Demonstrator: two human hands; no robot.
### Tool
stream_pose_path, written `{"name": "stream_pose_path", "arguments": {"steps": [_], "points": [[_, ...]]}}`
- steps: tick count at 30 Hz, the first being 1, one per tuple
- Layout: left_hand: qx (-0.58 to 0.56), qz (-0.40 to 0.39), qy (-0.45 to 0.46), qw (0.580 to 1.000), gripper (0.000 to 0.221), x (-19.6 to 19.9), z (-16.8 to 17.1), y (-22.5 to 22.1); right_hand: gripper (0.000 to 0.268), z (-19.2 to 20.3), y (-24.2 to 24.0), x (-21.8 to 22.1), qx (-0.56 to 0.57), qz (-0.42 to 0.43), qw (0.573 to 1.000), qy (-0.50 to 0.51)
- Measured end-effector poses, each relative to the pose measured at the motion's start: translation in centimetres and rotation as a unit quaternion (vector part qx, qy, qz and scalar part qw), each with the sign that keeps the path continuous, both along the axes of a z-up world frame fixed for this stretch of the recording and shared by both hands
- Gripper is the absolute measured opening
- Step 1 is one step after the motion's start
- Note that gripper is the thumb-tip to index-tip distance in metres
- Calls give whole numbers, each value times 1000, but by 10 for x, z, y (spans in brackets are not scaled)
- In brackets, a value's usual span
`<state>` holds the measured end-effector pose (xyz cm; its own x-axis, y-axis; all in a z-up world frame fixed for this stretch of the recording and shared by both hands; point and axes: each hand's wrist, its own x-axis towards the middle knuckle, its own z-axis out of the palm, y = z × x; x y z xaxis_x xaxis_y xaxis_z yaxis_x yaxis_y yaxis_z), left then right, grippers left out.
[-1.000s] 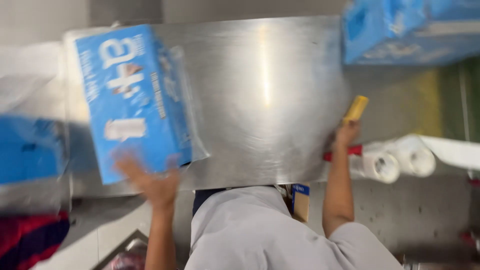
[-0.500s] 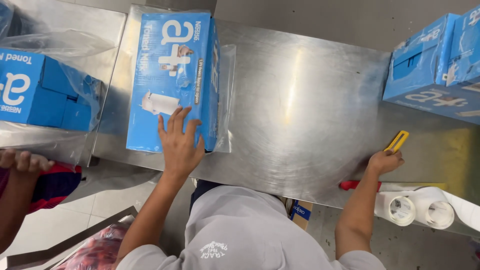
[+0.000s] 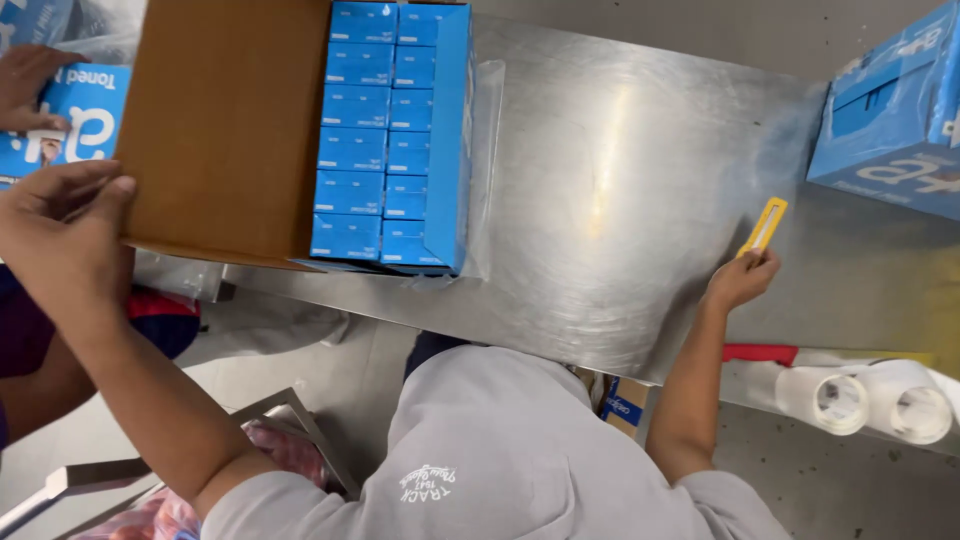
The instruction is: The person organizes milk cartons by removing them from one cardboard box and arranging them inside another cardboard box, then uses a yellow utility knife to cut open additional plastic-wrapped bundles of cartons and continues packing the loose cartons into boxes.
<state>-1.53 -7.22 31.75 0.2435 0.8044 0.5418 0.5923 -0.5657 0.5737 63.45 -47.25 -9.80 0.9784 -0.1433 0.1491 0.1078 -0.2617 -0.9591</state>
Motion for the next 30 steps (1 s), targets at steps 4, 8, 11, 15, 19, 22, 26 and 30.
{"name": "stream_pose_path", "arguments": {"steps": [4,8,11,15,19,22,26,30], "points": [[-230,101,-45,967,17,-80,-53,78,16,-38,-36,40,-258,-101,953,-126],[-294,-7,-67,953,19,-143,-146,135,16,26,-28,23,-297,-106,942,-114],[-435,28,-58,898,19,-155,-192,149,31,54,39,-20,-439,-174,881,30],[-538,28,-46,841,26,-154,-268,155,72,73,181,-142,-385,97,855,-334],[-600,71,-122,787,28,-147,-288,141,98,179,329,-294,-119,536,834,-59],[-607,94,-131,778,26,-142,-280,132,96,203,357,-288,-192,523,828,-69],[-550,72,-193,809,26,-148,-271,120,86,220,342,-259,-217,528,820,-45],[-426,15,-377,823,28,-151,-259,103,53,231,309,-237,-160,523,835,-59]]}}
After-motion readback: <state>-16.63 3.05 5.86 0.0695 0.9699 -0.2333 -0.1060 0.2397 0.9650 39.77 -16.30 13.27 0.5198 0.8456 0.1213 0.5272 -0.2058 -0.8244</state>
